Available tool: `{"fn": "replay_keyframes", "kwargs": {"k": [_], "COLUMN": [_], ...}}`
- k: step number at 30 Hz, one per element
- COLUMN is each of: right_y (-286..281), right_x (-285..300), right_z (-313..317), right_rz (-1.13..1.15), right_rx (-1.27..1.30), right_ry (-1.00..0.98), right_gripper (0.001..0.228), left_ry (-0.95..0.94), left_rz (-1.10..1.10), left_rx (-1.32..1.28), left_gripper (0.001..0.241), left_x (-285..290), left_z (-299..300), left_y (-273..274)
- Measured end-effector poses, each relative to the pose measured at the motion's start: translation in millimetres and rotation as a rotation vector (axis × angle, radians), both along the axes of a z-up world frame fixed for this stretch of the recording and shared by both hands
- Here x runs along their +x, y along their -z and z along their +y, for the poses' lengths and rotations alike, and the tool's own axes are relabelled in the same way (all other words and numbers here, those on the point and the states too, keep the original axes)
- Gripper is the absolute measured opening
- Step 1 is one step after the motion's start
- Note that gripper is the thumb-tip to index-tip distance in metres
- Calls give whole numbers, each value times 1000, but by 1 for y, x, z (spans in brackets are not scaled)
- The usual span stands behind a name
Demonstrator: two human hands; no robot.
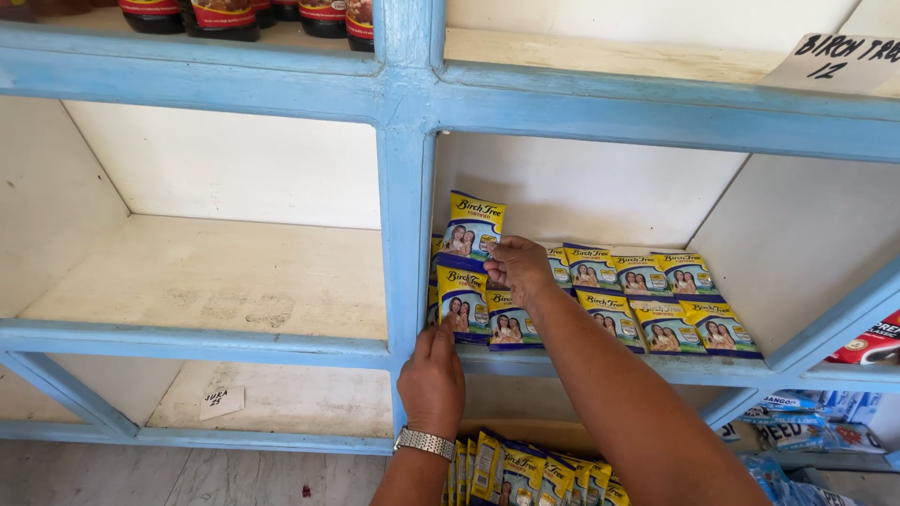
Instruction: Stocking a grocery shelf with sachets of milk powder.
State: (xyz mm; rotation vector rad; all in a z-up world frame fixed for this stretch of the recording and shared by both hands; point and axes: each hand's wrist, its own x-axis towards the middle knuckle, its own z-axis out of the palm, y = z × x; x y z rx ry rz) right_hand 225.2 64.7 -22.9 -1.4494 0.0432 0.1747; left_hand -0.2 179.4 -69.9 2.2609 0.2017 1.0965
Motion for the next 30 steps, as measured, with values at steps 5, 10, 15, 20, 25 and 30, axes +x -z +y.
{"fn": "replay_keyframes", "kwargs": {"k": [5, 10, 15, 20, 25, 30], "right_y": [14, 27, 29, 18, 11, 8], "right_x": [15, 23, 19, 4, -24, -53], "right_z": [2, 7, 16, 24, 40, 63], "right_rz": [12, 22, 37, -55, -617, -751], "right_rx": [2, -17, -71, -220, -605, -1162], "right_ry": [13, 17, 44, 80, 28, -326], "right_gripper": [20, 20, 17, 21, 37, 51], "left_ry": [-10, 4, 13, 24, 62, 127], "left_rz": [4, 9, 27, 30, 30, -9], "left_rx": [43, 44, 68, 68, 38, 6], "left_gripper": [36, 38, 39, 41, 40, 34], "left_x": [4, -1, -1, -4, -10, -19], "left_z": [-1, 1, 3, 5, 5, 5], "left_y": [8, 5, 7, 1, -9, -16]}}
